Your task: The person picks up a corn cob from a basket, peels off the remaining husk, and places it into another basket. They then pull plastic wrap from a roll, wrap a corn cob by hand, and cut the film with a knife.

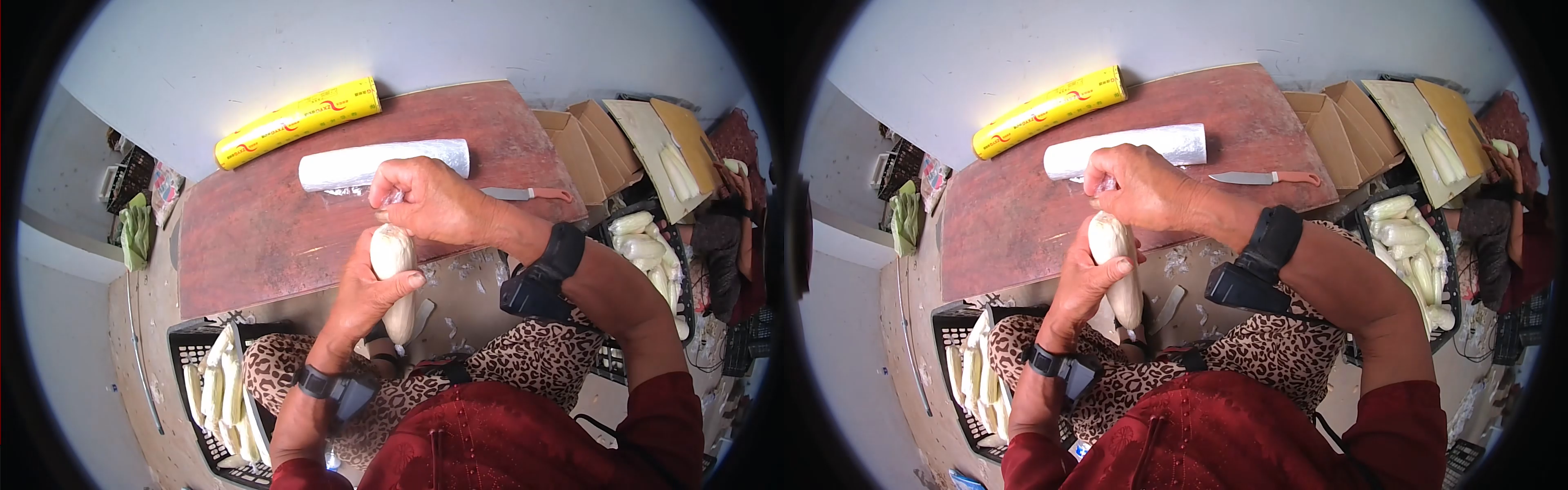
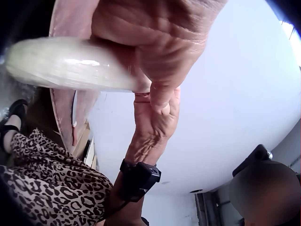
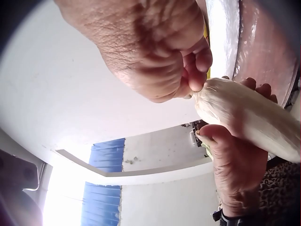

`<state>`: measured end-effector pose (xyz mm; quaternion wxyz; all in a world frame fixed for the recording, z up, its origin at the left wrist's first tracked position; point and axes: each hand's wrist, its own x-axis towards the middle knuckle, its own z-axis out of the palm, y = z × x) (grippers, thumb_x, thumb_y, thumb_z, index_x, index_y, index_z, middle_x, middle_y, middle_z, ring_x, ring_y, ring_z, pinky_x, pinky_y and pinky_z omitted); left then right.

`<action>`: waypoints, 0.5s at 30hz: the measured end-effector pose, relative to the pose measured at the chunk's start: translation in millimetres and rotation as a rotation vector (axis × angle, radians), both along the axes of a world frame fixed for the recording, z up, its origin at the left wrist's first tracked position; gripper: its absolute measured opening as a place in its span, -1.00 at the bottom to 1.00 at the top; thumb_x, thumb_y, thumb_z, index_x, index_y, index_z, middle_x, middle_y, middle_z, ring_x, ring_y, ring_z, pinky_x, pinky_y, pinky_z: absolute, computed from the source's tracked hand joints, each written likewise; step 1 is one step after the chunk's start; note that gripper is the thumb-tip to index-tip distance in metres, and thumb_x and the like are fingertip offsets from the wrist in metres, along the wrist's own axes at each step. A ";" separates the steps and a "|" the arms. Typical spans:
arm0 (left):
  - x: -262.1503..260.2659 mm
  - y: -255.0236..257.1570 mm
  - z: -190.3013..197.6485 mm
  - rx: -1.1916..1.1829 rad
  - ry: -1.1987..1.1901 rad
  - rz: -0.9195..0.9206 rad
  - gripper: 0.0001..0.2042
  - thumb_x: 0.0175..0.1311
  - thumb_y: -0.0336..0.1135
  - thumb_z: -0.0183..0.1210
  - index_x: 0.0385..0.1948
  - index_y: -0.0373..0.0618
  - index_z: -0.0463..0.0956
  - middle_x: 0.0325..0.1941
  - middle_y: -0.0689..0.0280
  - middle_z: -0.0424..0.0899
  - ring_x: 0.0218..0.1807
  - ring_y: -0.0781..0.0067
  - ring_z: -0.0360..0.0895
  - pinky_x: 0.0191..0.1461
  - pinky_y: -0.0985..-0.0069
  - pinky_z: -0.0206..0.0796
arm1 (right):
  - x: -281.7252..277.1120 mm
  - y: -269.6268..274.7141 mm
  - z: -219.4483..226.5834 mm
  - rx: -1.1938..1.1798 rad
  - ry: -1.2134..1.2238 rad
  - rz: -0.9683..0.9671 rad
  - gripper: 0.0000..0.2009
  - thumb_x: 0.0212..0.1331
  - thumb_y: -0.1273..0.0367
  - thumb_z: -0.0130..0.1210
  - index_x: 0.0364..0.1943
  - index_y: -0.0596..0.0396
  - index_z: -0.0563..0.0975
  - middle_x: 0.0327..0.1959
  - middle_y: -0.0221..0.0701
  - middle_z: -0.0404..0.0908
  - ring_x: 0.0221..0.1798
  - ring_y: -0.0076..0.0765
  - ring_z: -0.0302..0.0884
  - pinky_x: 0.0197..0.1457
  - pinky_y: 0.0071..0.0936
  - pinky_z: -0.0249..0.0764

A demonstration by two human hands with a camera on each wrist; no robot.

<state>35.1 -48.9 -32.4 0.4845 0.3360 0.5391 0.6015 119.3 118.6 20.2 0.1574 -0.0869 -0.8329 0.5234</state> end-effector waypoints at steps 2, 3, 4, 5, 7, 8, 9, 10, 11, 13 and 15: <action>-1.4 2.0 0.1 -0.034 0.024 -0.024 -0.37 0.01 -0.25 0.45 0.10 -0.15 0.29 -0.18 0.27 0.58 -0.17 0.38 0.59 -0.06 0.42 0.47 | 0.4 0.5 -0.2 0.002 0.004 -0.006 -0.89 0.04 0.55 0.09 -0.31 0.19 0.52 -0.36 -0.41 0.57 -0.29 -0.54 0.47 -0.22 -0.51 0.44; -1.3 2.6 1.1 -0.047 0.012 -0.027 -0.37 0.01 -0.26 0.45 0.10 -0.15 0.29 -0.19 0.27 0.58 -0.18 0.38 0.60 -0.06 0.42 0.47 | 0.3 0.6 -0.2 0.007 0.010 -0.003 -0.89 0.04 0.56 0.08 -0.31 0.19 0.52 -0.36 -0.41 0.57 -0.29 -0.55 0.46 -0.22 -0.51 0.44; -0.5 3.2 2.6 -0.060 0.000 -0.031 -0.38 0.01 -0.27 0.44 0.10 -0.15 0.30 -0.21 0.27 0.58 -0.19 0.38 0.60 -0.05 0.42 0.47 | 0.3 0.7 -0.2 0.012 0.016 -0.001 -0.89 0.04 0.56 0.08 -0.32 0.19 0.52 -0.36 -0.41 0.56 -0.30 -0.55 0.46 -0.23 -0.51 0.44; 0.3 3.7 3.5 -0.073 -0.012 -0.034 -0.39 0.01 -0.28 0.44 0.09 -0.15 0.30 -0.22 0.27 0.59 -0.19 0.38 0.60 -0.05 0.42 0.47 | 0.3 0.7 -0.3 0.016 0.021 0.001 -0.89 0.03 0.56 0.08 -0.32 0.19 0.52 -0.37 -0.42 0.56 -0.30 -0.55 0.46 -0.23 -0.51 0.44; 0.9 4.8 2.2 -0.064 -0.056 -0.032 -0.40 0.02 -0.30 0.43 0.08 -0.16 0.31 -0.22 0.27 0.59 -0.19 0.39 0.60 -0.05 0.42 0.47 | -0.2 1.2 -1.7 0.017 0.029 -0.005 -0.89 0.03 0.56 0.07 -0.32 0.20 0.52 -0.37 -0.42 0.56 -0.30 -0.55 0.46 -0.23 -0.51 0.44; 1.3 5.2 1.8 -0.060 -0.078 -0.031 -0.41 0.02 -0.31 0.43 0.08 -0.16 0.31 -0.22 0.26 0.59 -0.19 0.39 0.60 -0.05 0.42 0.47 | -0.4 1.4 -2.0 0.018 0.033 -0.008 -0.89 0.03 0.56 0.07 -0.33 0.20 0.52 -0.37 -0.42 0.56 -0.30 -0.55 0.46 -0.23 -0.51 0.44; 1.8 5.5 2.1 -0.053 -0.094 -0.032 -0.42 0.02 -0.31 0.43 0.07 -0.16 0.32 -0.22 0.26 0.59 -0.19 0.39 0.60 -0.05 0.42 0.47 | -0.5 1.3 -1.4 0.013 0.035 -0.009 -0.89 0.03 0.56 0.07 -0.33 0.20 0.52 -0.37 -0.42 0.56 -0.30 -0.55 0.46 -0.23 -0.51 0.44; 2.3 5.7 2.4 -0.046 -0.110 -0.034 -0.42 0.01 -0.31 0.43 0.07 -0.16 0.32 -0.22 0.26 0.59 -0.19 0.39 0.60 -0.04 0.42 0.47 | -0.5 1.0 -0.7 0.008 0.037 -0.009 -0.89 0.03 0.56 0.07 -0.33 0.20 0.52 -0.37 -0.42 0.56 -0.30 -0.55 0.46 -0.24 -0.51 0.44; 2.6 5.8 2.6 -0.039 -0.126 -0.035 -0.43 0.01 -0.32 0.43 0.06 -0.16 0.33 -0.22 0.26 0.59 -0.19 0.39 0.59 -0.03 0.42 0.47 | -0.4 0.7 -0.1 0.003 0.039 -0.009 -0.90 0.03 0.56 0.07 -0.34 0.20 0.52 -0.37 -0.42 0.56 -0.31 -0.55 0.46 -0.24 -0.51 0.44; 2.4 6.2 0.8 -0.012 -0.162 -0.064 -0.46 0.02 -0.39 0.42 0.05 -0.12 0.34 -0.18 0.34 0.53 -0.17 0.50 0.54 -0.06 0.50 0.44 | 0.6 -0.9 1.2 -0.003 0.050 -0.005 -0.90 0.02 0.56 0.07 -0.34 0.20 0.52 -0.37 -0.42 0.56 -0.30 -0.56 0.46 -0.24 -0.52 0.44; 1.9 6.0 -1.2 0.012 -0.184 -0.083 -0.47 0.01 -0.44 0.41 0.04 -0.10 0.34 -0.15 0.37 0.51 -0.15 0.53 0.53 -0.06 0.53 0.43 | 1.7 -2.8 3.6 -0.016 0.045 0.000 -0.90 0.02 0.56 0.07 -0.34 0.20 0.52 -0.37 -0.42 0.56 -0.30 -0.56 0.46 -0.23 -0.52 0.44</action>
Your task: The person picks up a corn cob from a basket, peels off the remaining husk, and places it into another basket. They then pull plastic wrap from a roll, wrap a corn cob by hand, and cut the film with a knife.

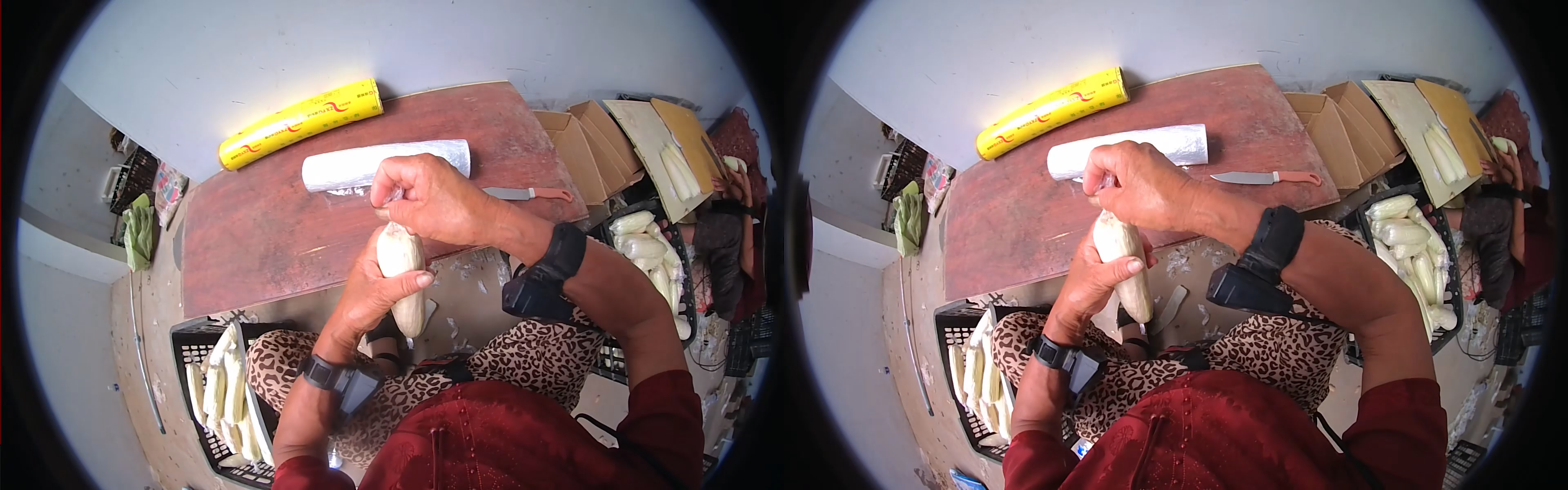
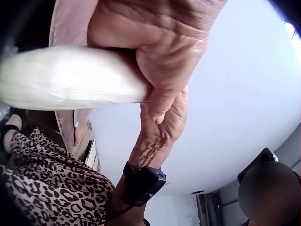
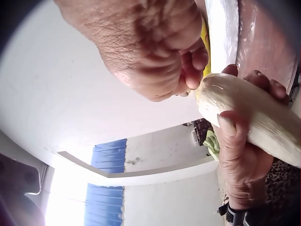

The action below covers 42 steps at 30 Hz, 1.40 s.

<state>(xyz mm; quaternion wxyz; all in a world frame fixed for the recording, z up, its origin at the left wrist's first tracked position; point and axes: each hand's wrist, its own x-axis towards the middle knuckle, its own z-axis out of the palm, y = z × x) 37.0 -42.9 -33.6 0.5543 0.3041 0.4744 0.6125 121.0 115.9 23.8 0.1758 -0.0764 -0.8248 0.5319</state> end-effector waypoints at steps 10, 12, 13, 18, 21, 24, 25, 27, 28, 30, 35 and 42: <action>1.6 -3.1 3.7 0.020 0.070 0.004 -0.46 -0.02 -0.45 0.42 0.01 -0.10 0.32 -0.16 0.35 0.51 -0.12 0.51 0.53 -0.02 0.52 0.43 | 2.0 -6.4 5.5 0.013 0.018 0.032 -0.91 0.05 0.56 0.07 -0.34 0.20 0.51 -0.37 -0.42 0.55 -0.27 -0.58 0.47 -0.20 -0.53 0.45; 1.6 -2.9 0.3 0.028 0.141 0.046 -0.46 -0.01 -0.41 0.43 0.01 -0.10 0.32 -0.18 0.38 0.49 -0.13 0.55 0.49 -0.04 0.55 0.40 | 1.7 -6.2 5.5 0.017 0.022 0.029 -0.91 0.05 0.56 0.07 -0.34 0.20 0.51 -0.36 -0.43 0.55 -0.27 -0.58 0.47 -0.20 -0.54 0.45; 0.4 -2.5 -5.9 0.035 0.190 0.078 -0.46 -0.01 -0.38 0.44 0.00 -0.10 0.32 -0.19 0.39 0.48 -0.14 0.57 0.46 -0.05 0.57 0.38 | 0.8 -5.0 4.4 0.008 0.025 0.027 -0.91 0.05 0.56 0.07 -0.34 0.20 0.51 -0.37 -0.43 0.55 -0.28 -0.59 0.46 -0.21 -0.54 0.45; 0.0 -2.5 -1.3 -0.013 0.250 0.157 -0.44 0.00 -0.31 0.45 0.01 -0.10 0.31 -0.19 0.41 0.48 -0.15 0.60 0.41 -0.05 0.58 0.33 | -2.4 -0.4 3.5 -0.025 0.036 0.025 -0.91 0.07 0.55 0.06 -0.32 0.19 0.51 -0.38 -0.47 0.52 -0.30 -0.61 0.43 -0.22 -0.56 0.44; -2.1 -4.3 2.2 -0.060 0.254 0.173 -0.42 -0.02 -0.31 0.45 0.05 -0.12 0.33 -0.13 0.36 0.54 -0.11 0.53 0.48 0.02 0.53 0.33 | -1.8 0.5 3.4 -0.042 0.024 0.028 -0.90 0.08 0.54 0.07 -0.30 0.20 0.50 -0.40 -0.48 0.51 -0.36 -0.64 0.41 -0.31 -0.59 0.42; -4.3 -5.6 4.4 -0.050 0.256 0.189 -0.47 0.01 -0.32 0.44 0.02 -0.12 0.36 -0.13 0.40 0.53 -0.10 0.59 0.44 0.00 0.56 0.32 | -0.5 -0.5 8.5 -0.101 -0.026 0.034 -0.87 0.09 0.53 0.07 -0.26 0.21 0.49 -0.41 -0.48 0.50 -0.41 -0.68 0.39 -0.40 -0.63 0.38; -4.7 -5.8 5.0 -0.039 0.252 0.188 -0.50 0.04 -0.33 0.43 0.00 -0.12 0.36 -0.13 0.41 0.52 -0.11 0.62 0.43 -0.03 0.59 0.32 | -0.1 -0.4 9.1 -0.097 -0.023 0.038 -0.86 0.09 0.53 0.07 -0.24 0.21 0.48 -0.42 -0.48 0.50 -0.43 -0.69 0.38 -0.43 -0.64 0.36; -3.9 -5.2 6.4 -0.003 0.218 0.204 -0.53 0.07 -0.35 0.41 -0.01 -0.13 0.37 -0.11 0.41 0.52 -0.10 0.63 0.43 -0.03 0.60 0.33 | -0.2 0.5 9.2 -0.072 -0.018 0.032 -0.85 0.10 0.53 0.06 -0.23 0.21 0.48 -0.42 -0.47 0.50 -0.44 -0.70 0.38 -0.45 -0.65 0.35; -2.7 -4.5 7.0 0.023 0.188 0.221 -0.52 0.08 -0.35 0.40 0.01 -0.13 0.37 -0.09 0.39 0.53 -0.07 0.62 0.44 0.00 0.58 0.34 | -0.5 1.2 9.0 -0.051 -0.016 0.021 -0.85 0.10 0.53 0.06 -0.22 0.21 0.48 -0.42 -0.47 0.50 -0.43 -0.70 0.38 -0.44 -0.66 0.35; -2.6 -3.9 6.2 0.053 0.112 0.226 -0.52 0.11 -0.34 0.38 0.05 -0.14 0.37 -0.06 0.37 0.54 -0.03 0.58 0.46 0.05 0.56 0.34 | -1.0 4.2 7.6 -0.054 -0.019 0.012 -0.85 0.10 0.53 0.06 -0.22 0.21 0.48 -0.42 -0.47 0.50 -0.43 -0.70 0.39 -0.44 -0.66 0.35; -5.7 -6.3 1.0 0.055 -0.019 0.132 -0.42 0.16 -0.13 0.32 0.13 -0.21 0.31 -0.01 0.14 0.57 0.00 0.25 0.58 0.17 0.31 0.38 | 0.0 7.1 4.9 -0.081 -0.032 0.011 -0.83 0.10 0.53 0.06 -0.20 0.21 0.49 -0.41 -0.46 0.50 -0.42 -0.69 0.41 -0.42 -0.66 0.36; -4.7 -9.5 4.6 0.081 -0.147 -0.017 -0.36 0.09 -0.17 0.40 0.18 -0.13 0.27 -0.08 0.28 0.53 -0.10 0.43 0.53 0.01 0.45 0.41 | -2.8 1.4 0.5 0.006 0.006 0.023 -0.86 0.09 0.52 0.07 -0.25 0.20 0.52 -0.39 -0.47 0.53 -0.33 -0.62 0.45 -0.26 -0.57 0.44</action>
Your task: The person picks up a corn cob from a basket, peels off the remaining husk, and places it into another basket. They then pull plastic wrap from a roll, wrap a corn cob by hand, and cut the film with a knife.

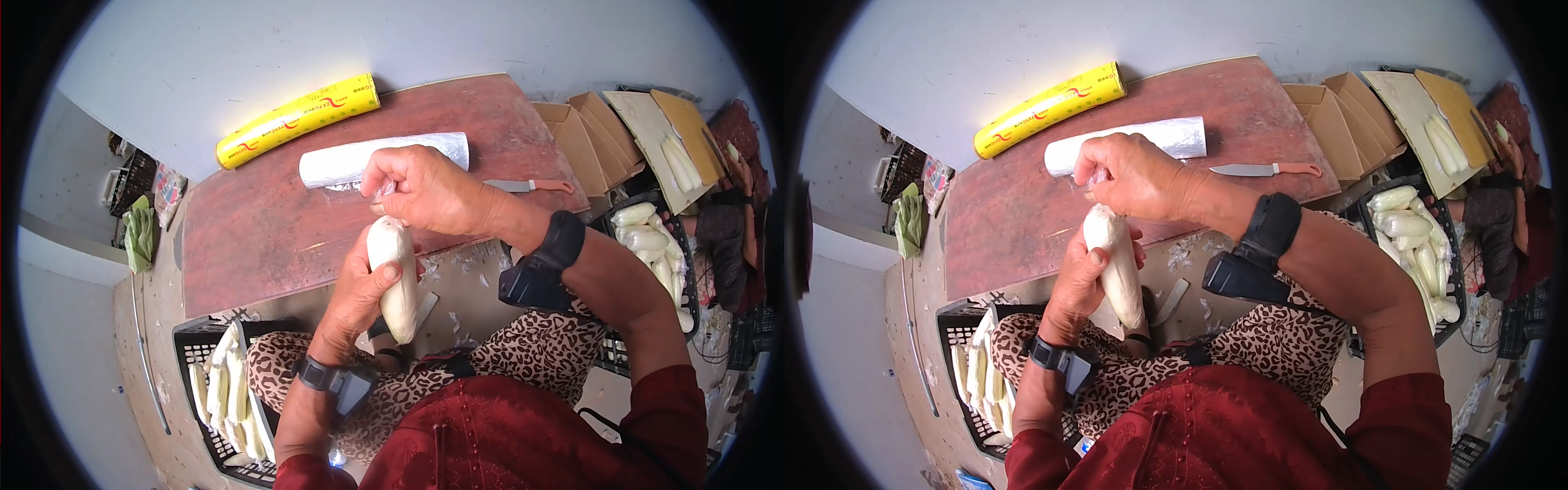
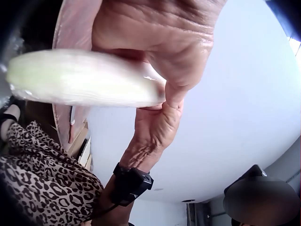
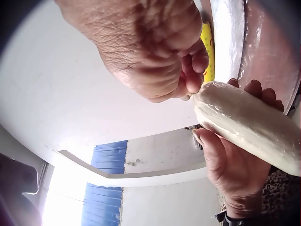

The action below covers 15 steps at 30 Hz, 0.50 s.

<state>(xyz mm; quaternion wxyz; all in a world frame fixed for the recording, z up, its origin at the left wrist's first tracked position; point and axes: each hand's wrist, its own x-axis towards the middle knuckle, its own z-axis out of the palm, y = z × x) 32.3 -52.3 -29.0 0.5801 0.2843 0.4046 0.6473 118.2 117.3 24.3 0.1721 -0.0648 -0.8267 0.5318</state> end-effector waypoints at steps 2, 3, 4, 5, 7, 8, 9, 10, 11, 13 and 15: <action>1.8 -0.2 -3.5 -0.051 0.066 0.039 -0.34 0.04 -0.21 0.43 0.16 -0.11 0.28 -0.12 0.31 0.51 -0.13 0.45 0.51 -0.03 0.46 0.42 | 0.0 -0.2 0.5 0.006 -0.013 -0.005 -0.87 0.08 0.52 0.08 -0.27 0.19 0.53 -0.39 -0.48 0.54 -0.30 -0.60 0.46 -0.22 -0.54 0.44; 1.7 0.4 -5.1 -0.077 0.126 0.063 -0.34 0.01 -0.19 0.44 0.14 -0.13 0.29 -0.17 0.28 0.53 -0.17 0.42 0.53 -0.08 0.44 0.44 | 0.1 0.1 0.1 0.006 -0.012 -0.006 -0.87 0.09 0.52 0.07 -0.26 0.20 0.53 -0.39 -0.48 0.54 -0.32 -0.60 0.46 -0.24 -0.55 0.44; 1.4 1.2 -6.6 -0.104 0.186 0.087 -0.33 -0.03 -0.18 0.46 0.11 -0.14 0.29 -0.22 0.25 0.55 -0.21 0.38 0.56 -0.14 0.42 0.46 | 0.4 0.8 -0.8 0.005 -0.011 -0.007 -0.86 0.09 0.52 0.07 -0.25 0.20 0.53 -0.40 -0.47 0.53 -0.33 -0.61 0.46 -0.26 -0.57 0.44; 1.1 1.7 -7.2 -0.131 0.246 0.112 -0.33 -0.06 -0.16 0.47 0.08 -0.16 0.30 -0.27 0.22 0.57 -0.24 0.35 0.58 -0.19 0.40 0.48 | 0.7 1.0 -0.8 0.005 -0.010 -0.009 -0.86 0.09 0.52 0.07 -0.25 0.20 0.53 -0.40 -0.47 0.53 -0.35 -0.61 0.45 -0.28 -0.58 0.44; 1.7 1.6 -1.7 -0.151 0.224 0.109 -0.36 -0.05 -0.19 0.46 0.06 -0.15 0.31 -0.29 0.23 0.57 -0.27 0.37 0.57 -0.19 0.41 0.48 | 2.3 0.4 2.6 -0.052 -0.033 -0.002 -0.87 0.11 0.53 0.07 -0.24 0.20 0.52 -0.41 -0.47 0.53 -0.39 -0.64 0.44 -0.33 -0.61 0.43; 2.1 1.3 1.7 -0.161 0.213 0.108 -0.37 -0.05 -0.21 0.45 0.06 -0.15 0.31 -0.30 0.23 0.57 -0.29 0.38 0.57 -0.19 0.41 0.48 | 2.5 0.0 4.1 -0.080 -0.044 0.001 -0.87 0.11 0.54 0.06 -0.24 0.20 0.52 -0.41 -0.47 0.53 -0.41 -0.65 0.44 -0.36 -0.62 0.43; 2.1 0.9 4.7 -0.161 0.188 0.098 -0.38 -0.02 -0.25 0.44 0.07 -0.15 0.31 -0.27 0.28 0.53 -0.26 0.44 0.53 -0.16 0.45 0.46 | 2.0 -0.1 4.2 -0.080 -0.043 0.001 -0.87 0.12 0.54 0.06 -0.24 0.20 0.51 -0.42 -0.47 0.52 -0.42 -0.66 0.43 -0.38 -0.63 0.42; 2.0 0.4 7.4 -0.161 0.163 0.088 -0.39 0.01 -0.29 0.43 0.09 -0.15 0.30 -0.23 0.33 0.50 -0.22 0.50 0.49 -0.14 0.49 0.44 | 1.4 0.0 4.2 -0.081 -0.043 0.001 -0.88 0.12 0.54 0.06 -0.24 0.20 0.51 -0.42 -0.46 0.52 -0.44 -0.67 0.42 -0.40 -0.64 0.41; 1.7 0.0 8.6 -0.160 0.137 0.079 -0.40 0.03 -0.32 0.42 0.11 -0.15 0.30 -0.19 0.38 0.46 -0.19 0.56 0.46 -0.11 0.53 0.42 | 0.9 0.3 4.2 -0.081 -0.042 0.001 -0.88 0.12 0.55 0.05 -0.24 0.20 0.50 -0.43 -0.46 0.52 -0.45 -0.68 0.42 -0.42 -0.65 0.41; 0.6 -0.7 7.4 -0.161 0.156 0.085 -0.40 0.04 -0.32 0.41 0.11 -0.15 0.29 -0.19 0.38 0.46 -0.19 0.56 0.46 -0.12 0.52 0.42 | 0.2 1.0 4.5 -0.092 -0.077 -0.005 -0.88 0.14 0.54 0.06 -0.24 0.21 0.49 -0.44 -0.47 0.51 -0.45 -0.68 0.42 -0.42 -0.64 0.40; -1.3 -2.2 4.6 -0.166 0.181 0.103 -0.41 0.05 -0.32 0.41 0.11 -0.15 0.29 -0.20 0.38 0.46 -0.20 0.55 0.46 -0.12 0.52 0.43 | -1.4 3.8 4.7 -0.116 -0.112 0.002 -0.87 0.16 0.50 0.08 -0.22 0.23 0.48 -0.44 -0.46 0.51 -0.46 -0.68 0.41 -0.42 -0.64 0.40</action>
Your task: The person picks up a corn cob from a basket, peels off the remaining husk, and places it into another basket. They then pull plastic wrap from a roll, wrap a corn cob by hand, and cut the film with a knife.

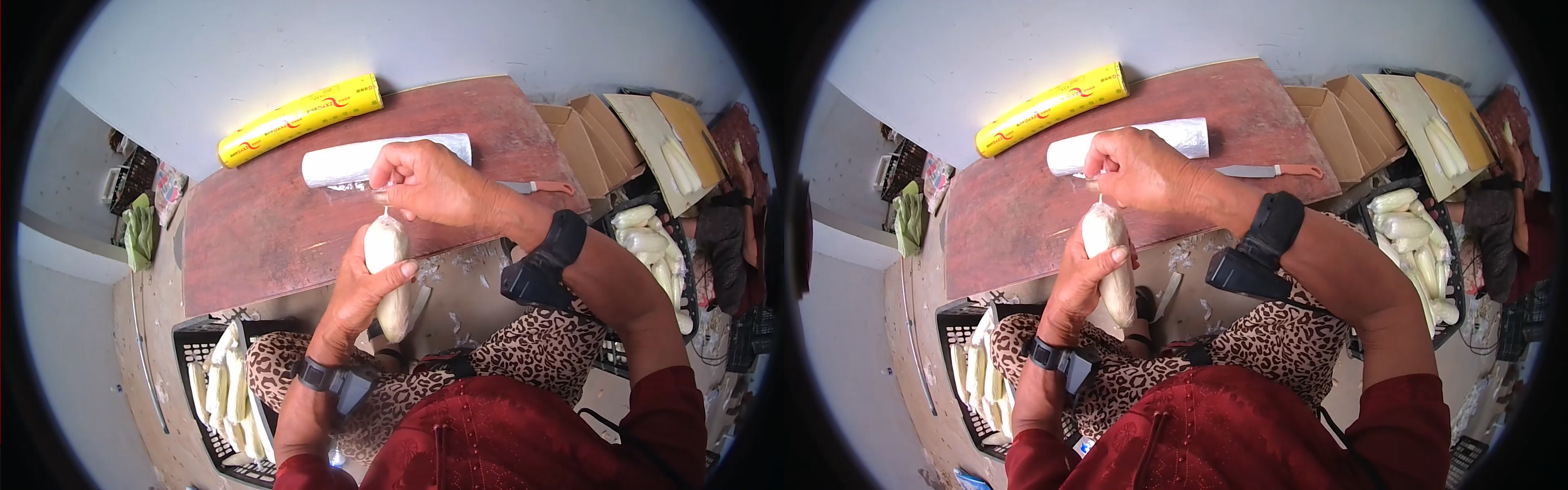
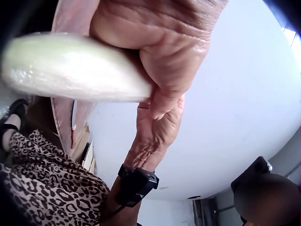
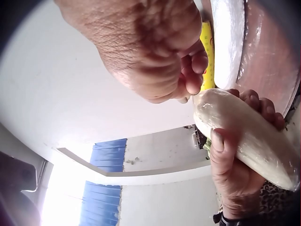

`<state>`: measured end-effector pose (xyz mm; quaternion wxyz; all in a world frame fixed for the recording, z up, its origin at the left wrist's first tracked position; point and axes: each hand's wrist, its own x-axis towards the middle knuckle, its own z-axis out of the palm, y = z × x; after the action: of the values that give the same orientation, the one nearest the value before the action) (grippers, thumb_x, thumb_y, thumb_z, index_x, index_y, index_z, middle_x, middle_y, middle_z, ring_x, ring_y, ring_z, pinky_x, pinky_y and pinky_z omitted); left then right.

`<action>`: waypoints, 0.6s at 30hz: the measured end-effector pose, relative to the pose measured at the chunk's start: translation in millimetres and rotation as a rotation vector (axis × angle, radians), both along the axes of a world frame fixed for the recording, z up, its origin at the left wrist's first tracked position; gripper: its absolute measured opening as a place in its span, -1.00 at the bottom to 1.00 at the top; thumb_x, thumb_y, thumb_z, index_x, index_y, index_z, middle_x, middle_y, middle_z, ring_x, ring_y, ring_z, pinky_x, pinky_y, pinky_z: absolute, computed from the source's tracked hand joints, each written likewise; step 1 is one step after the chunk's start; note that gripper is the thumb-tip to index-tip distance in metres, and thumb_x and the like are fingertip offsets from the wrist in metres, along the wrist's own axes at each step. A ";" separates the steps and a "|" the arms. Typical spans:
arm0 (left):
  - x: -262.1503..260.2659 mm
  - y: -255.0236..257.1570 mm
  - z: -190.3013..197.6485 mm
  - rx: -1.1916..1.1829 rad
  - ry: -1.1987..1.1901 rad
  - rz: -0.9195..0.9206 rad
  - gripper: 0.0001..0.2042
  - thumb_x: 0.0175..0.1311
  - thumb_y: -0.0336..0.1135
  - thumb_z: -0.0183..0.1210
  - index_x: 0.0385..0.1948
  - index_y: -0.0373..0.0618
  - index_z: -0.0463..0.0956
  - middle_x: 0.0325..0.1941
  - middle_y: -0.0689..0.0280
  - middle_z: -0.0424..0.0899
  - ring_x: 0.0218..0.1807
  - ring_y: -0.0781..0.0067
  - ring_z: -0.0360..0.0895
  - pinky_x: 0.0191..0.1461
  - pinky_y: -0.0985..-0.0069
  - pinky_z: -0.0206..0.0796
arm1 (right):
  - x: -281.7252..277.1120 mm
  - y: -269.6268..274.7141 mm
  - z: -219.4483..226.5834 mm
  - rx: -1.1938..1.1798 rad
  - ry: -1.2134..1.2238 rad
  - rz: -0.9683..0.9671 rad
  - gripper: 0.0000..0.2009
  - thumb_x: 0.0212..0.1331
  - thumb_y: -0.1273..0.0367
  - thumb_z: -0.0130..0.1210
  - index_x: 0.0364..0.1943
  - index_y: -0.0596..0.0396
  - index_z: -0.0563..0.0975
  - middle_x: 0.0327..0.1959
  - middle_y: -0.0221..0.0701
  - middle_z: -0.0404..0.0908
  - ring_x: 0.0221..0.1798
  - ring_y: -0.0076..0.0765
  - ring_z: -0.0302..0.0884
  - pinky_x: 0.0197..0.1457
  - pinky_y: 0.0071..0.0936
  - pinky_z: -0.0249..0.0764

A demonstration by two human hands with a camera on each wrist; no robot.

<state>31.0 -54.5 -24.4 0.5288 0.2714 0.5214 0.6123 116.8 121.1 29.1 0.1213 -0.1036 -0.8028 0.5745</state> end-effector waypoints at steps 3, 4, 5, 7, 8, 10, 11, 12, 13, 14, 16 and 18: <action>-1.2 -1.9 -2.6 -0.003 0.043 0.044 -0.42 0.06 -0.33 0.41 0.10 -0.14 0.30 -0.20 0.36 0.47 -0.22 0.55 0.47 -0.14 0.53 0.43 | -0.1 7.3 0.1 -0.060 -0.058 0.026 -0.79 0.19 0.41 0.15 -0.18 0.26 0.47 -0.42 -0.44 0.52 -0.44 -0.67 0.42 -0.39 -0.64 0.40; -0.9 -2.0 -1.1 0.001 0.053 0.064 -0.43 0.06 -0.32 0.40 0.10 -0.14 0.31 -0.20 0.36 0.47 -0.22 0.55 0.47 -0.15 0.54 0.43 | 0.8 8.7 1.2 -0.082 -0.084 0.036 -0.74 0.18 0.37 0.18 -0.16 0.27 0.47 -0.41 -0.43 0.52 -0.42 -0.66 0.43 -0.36 -0.63 0.41; -0.6 -2.0 0.2 0.005 0.063 0.083 -0.44 0.06 -0.32 0.40 0.09 -0.14 0.32 -0.20 0.36 0.47 -0.23 0.55 0.47 -0.15 0.54 0.43 | 1.9 9.6 1.6 -0.103 -0.110 0.046 -0.70 0.18 0.33 0.21 -0.13 0.28 0.47 -0.40 -0.43 0.53 -0.40 -0.64 0.44 -0.33 -0.62 0.42; -1.1 -1.5 2.0 0.011 0.053 0.122 -0.46 0.07 -0.32 0.40 0.08 -0.14 0.33 -0.20 0.37 0.47 -0.23 0.56 0.47 -0.16 0.56 0.43 | 4.4 10.4 0.2 -0.018 -0.137 0.089 -0.63 0.15 0.28 0.25 -0.09 0.29 0.47 -0.37 -0.41 0.54 -0.35 -0.59 0.46 -0.27 -0.59 0.43; -1.3 -1.3 2.7 0.014 0.048 0.142 -0.47 0.07 -0.32 0.40 0.07 -0.14 0.33 -0.20 0.37 0.47 -0.24 0.56 0.47 -0.17 0.56 0.43 | 5.0 10.2 -0.3 0.024 -0.149 0.110 -0.59 0.14 0.26 0.27 -0.07 0.30 0.47 -0.36 -0.40 0.55 -0.32 -0.57 0.47 -0.24 -0.58 0.44; -1.2 -0.8 3.7 0.010 0.045 0.161 -0.47 0.07 -0.32 0.40 0.07 -0.14 0.34 -0.20 0.39 0.47 -0.23 0.58 0.45 -0.16 0.57 0.41 | 5.1 7.5 -0.8 0.094 -0.153 0.127 -0.58 0.12 0.26 0.29 -0.06 0.31 0.48 -0.35 -0.39 0.57 -0.28 -0.54 0.48 -0.20 -0.56 0.44; -1.3 -0.8 4.0 0.008 0.043 0.170 -0.47 0.07 -0.32 0.40 0.07 -0.14 0.34 -0.20 0.39 0.47 -0.23 0.59 0.44 -0.16 0.57 0.40 | 4.8 5.8 -1.0 0.129 -0.155 0.135 -0.57 0.11 0.26 0.30 -0.06 0.31 0.49 -0.34 -0.39 0.57 -0.26 -0.52 0.48 -0.18 -0.55 0.44; -1.5 -0.7 2.6 0.003 0.082 0.167 -0.47 0.07 -0.32 0.40 0.06 -0.14 0.34 -0.20 0.40 0.47 -0.23 0.60 0.43 -0.16 0.58 0.38 | 3.7 4.2 -2.4 0.098 -0.124 0.121 -0.60 0.11 0.27 0.29 -0.09 0.30 0.50 -0.34 -0.39 0.57 -0.26 -0.53 0.48 -0.18 -0.55 0.44; -2.0 -0.7 0.2 -0.002 0.120 0.163 -0.47 0.07 -0.32 0.40 0.06 -0.14 0.35 -0.20 0.40 0.46 -0.22 0.61 0.42 -0.15 0.59 0.37 | 1.9 2.5 -4.9 0.068 -0.093 0.107 -0.62 0.11 0.28 0.29 -0.12 0.30 0.51 -0.34 -0.39 0.58 -0.27 -0.53 0.48 -0.18 -0.55 0.43; -1.9 -0.8 -1.2 -0.008 0.159 0.160 -0.48 0.07 -0.32 0.41 0.06 -0.14 0.35 -0.20 0.41 0.46 -0.22 0.62 0.41 -0.15 0.60 0.35 | 0.4 1.6 -7.2 0.037 -0.062 0.094 -0.65 0.11 0.29 0.29 -0.15 0.29 0.52 -0.34 -0.39 0.58 -0.27 -0.54 0.48 -0.19 -0.54 0.43; 0.2 -0.2 -0.7 -0.004 0.173 0.158 -0.49 0.06 -0.32 0.40 0.04 -0.14 0.36 -0.20 0.42 0.46 -0.21 0.63 0.39 -0.15 0.61 0.33 | -1.5 2.4 -10.9 0.063 -0.038 0.084 -0.71 0.11 0.31 0.28 -0.22 0.27 0.54 -0.37 -0.40 0.57 -0.30 -0.57 0.47 -0.23 -0.55 0.43; 0.9 0.1 -0.7 -0.006 0.188 0.154 -0.50 0.06 -0.32 0.40 0.03 -0.14 0.36 -0.20 0.42 0.46 -0.21 0.64 0.38 -0.15 0.61 0.32 | -1.4 2.0 -9.4 0.049 -0.053 0.073 -0.76 0.11 0.34 0.27 -0.28 0.25 0.54 -0.39 -0.41 0.56 -0.34 -0.59 0.46 -0.29 -0.56 0.43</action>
<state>31.9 -54.4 -25.1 0.4297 0.2850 0.5899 0.6215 115.4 123.1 19.6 0.0814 -0.0863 -0.8227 0.5559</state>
